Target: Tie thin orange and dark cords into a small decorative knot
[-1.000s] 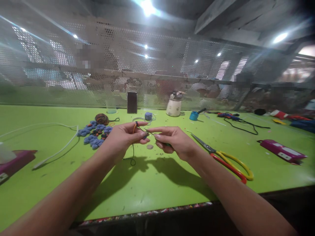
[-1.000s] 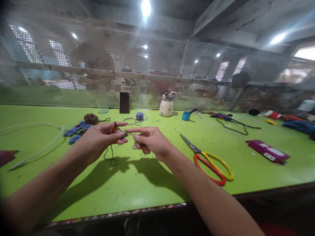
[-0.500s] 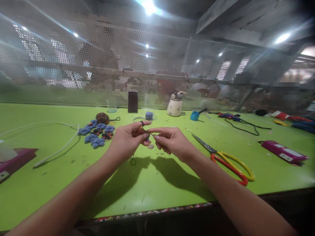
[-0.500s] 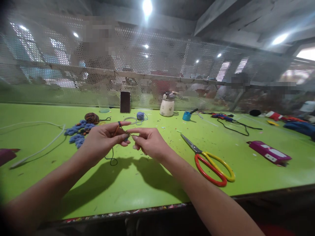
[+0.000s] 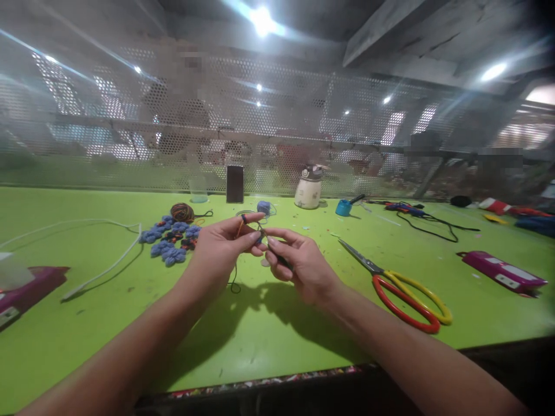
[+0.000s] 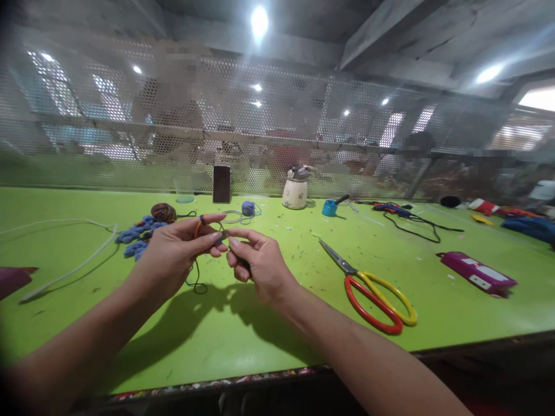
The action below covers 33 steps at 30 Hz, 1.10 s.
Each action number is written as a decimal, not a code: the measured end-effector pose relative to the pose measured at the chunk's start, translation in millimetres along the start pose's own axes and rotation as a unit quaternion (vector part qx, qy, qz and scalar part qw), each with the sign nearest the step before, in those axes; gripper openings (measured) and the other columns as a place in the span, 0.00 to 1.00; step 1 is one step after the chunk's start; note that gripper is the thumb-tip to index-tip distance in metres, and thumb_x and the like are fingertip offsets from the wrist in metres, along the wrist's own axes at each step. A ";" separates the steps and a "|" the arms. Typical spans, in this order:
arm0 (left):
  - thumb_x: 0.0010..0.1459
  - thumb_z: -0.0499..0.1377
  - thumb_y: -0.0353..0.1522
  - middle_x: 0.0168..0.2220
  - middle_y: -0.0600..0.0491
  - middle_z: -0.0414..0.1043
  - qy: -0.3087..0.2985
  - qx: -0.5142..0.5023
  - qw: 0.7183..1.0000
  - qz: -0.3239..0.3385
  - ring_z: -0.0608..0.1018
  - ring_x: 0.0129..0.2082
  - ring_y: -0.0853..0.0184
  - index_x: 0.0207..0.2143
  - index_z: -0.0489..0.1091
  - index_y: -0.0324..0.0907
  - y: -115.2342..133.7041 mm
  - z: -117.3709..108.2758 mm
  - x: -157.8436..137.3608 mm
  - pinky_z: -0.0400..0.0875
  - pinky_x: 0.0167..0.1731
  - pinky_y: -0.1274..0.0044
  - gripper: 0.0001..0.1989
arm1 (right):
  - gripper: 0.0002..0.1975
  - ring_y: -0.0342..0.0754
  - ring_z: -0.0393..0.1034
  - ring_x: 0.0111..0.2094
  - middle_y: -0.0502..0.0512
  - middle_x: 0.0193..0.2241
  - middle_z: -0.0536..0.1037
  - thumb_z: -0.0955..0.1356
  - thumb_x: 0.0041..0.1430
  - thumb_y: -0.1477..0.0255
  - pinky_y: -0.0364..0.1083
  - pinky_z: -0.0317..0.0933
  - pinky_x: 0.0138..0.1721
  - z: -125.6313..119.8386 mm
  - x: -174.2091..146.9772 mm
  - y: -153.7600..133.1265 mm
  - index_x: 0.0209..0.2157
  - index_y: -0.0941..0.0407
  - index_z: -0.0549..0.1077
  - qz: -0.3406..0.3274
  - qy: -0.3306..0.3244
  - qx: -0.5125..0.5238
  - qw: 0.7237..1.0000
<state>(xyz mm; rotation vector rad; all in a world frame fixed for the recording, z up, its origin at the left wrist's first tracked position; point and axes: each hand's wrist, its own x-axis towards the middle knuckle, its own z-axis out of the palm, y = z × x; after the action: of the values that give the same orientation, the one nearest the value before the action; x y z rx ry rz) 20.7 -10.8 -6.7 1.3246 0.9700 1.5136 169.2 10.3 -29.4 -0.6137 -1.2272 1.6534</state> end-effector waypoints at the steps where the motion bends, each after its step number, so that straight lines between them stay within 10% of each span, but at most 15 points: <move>1: 0.48 0.66 0.26 0.21 0.58 0.74 -0.006 -0.018 1.000 -0.002 0.76 0.23 0.72 0.44 0.76 0.37 0.0 -1.1 0.1 0.71 0.31 0.79 0.18 | 0.17 0.34 0.54 0.13 0.45 0.17 0.71 0.73 0.51 0.69 0.37 0.44 0.15 0.5 -0.7 0.8 0.42 0.59 0.73 -0.011 0.001 -0.003 1.000; 9: 0.49 0.66 0.27 0.23 0.58 0.73 -0.029 -0.029 0.999 0.012 0.75 0.25 0.71 0.43 0.77 0.42 4.7 -8.7 0.5 0.71 0.30 0.78 0.17 | 0.12 0.36 0.57 0.13 0.45 0.17 0.70 0.69 0.58 0.67 0.39 0.52 0.14 -6.5 -2.8 -0.5 0.41 0.57 0.76 -0.150 0.013 -0.196 0.969; 17: 0.47 0.67 0.25 0.21 0.57 0.73 -0.046 -0.081 0.996 -0.006 0.76 0.24 0.72 0.37 0.79 0.42 14.8 -9.0 0.7 0.71 0.27 0.80 0.12 | 0.08 0.44 0.73 0.29 0.55 0.31 0.81 0.66 0.61 0.75 0.44 0.67 0.30 -15.4 -6.2 -21.4 0.39 0.57 0.78 -0.398 0.016 -0.481 0.782; 21: 0.47 0.66 0.24 0.22 0.56 0.74 -0.053 -0.106 0.993 -0.020 0.75 0.24 0.73 0.35 0.80 0.41 13.1 -10.6 1.5 0.70 0.27 0.80 0.10 | 0.11 0.46 0.76 0.35 0.57 0.36 0.82 0.64 0.62 0.76 0.46 0.68 0.38 -19.8 -5.8 -28.9 0.41 0.56 0.77 -0.429 -0.015 -0.522 0.737; 28: 0.44 0.65 0.21 0.20 0.55 0.73 -0.034 -0.149 0.986 -0.072 0.75 0.22 0.74 0.24 0.79 0.39 14.5 -14.3 4.6 0.68 0.25 0.83 0.06 | 0.09 0.45 0.74 0.30 0.56 0.32 0.81 0.65 0.61 0.75 0.45 0.66 0.33 -21.5 -8.6 -34.1 0.38 0.56 0.78 -0.394 -0.030 -0.508 0.765; 33: 0.46 0.65 0.22 0.20 0.55 0.72 -0.089 -0.146 0.982 -0.081 0.75 0.22 0.76 0.21 0.75 0.37 13.1 -16.0 5.5 0.67 0.23 0.86 0.04 | 0.07 0.38 0.62 0.17 0.50 0.21 0.75 0.68 0.58 0.72 0.40 0.57 0.16 -16.8 -7.7 -28.5 0.36 0.58 0.78 -0.289 -0.032 -0.371 0.882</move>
<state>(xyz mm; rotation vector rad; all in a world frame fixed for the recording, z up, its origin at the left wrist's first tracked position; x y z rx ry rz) 3.1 -9.7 5.3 1.1209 0.6928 1.3300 197.5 12.0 -10.5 -0.5585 -1.8859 0.6770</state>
